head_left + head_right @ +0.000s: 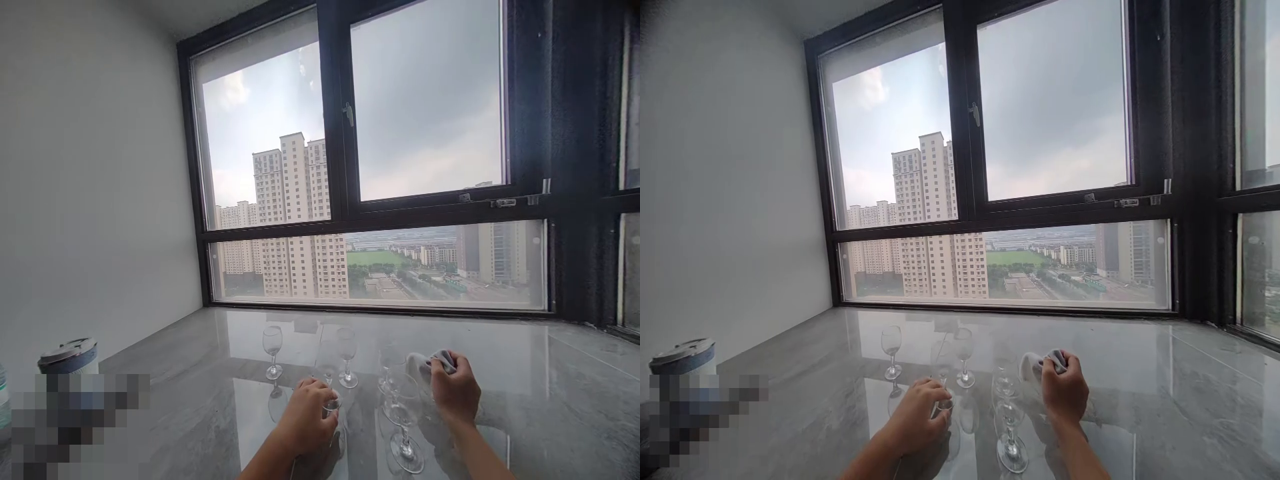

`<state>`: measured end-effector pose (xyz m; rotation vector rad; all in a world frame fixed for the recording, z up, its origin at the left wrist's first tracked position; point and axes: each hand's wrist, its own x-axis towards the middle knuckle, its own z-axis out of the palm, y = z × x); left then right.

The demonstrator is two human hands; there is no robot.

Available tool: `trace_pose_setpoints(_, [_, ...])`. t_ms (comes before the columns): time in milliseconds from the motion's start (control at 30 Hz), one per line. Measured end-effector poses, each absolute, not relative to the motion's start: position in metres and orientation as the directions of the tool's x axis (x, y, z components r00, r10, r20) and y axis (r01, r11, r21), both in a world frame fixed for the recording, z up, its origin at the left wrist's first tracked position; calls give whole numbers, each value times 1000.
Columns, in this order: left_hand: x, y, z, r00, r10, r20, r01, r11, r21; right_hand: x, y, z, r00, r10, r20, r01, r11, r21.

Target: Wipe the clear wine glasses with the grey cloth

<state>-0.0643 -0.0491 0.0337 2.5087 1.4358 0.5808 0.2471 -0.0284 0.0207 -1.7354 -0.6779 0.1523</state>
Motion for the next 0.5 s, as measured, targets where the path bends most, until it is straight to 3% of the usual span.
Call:
trace_pose_setpoints(167, [-83, -40, 35, 180, 953, 244, 942, -239, 237, 248, -28, 20, 810, 529, 252, 366, -121, -923])
trace_pose_setpoints(500, [-123, -50, 23, 24, 953, 302, 981, -81, 179, 247, -30, 22, 825, 508, 247, 350, -117, -929])
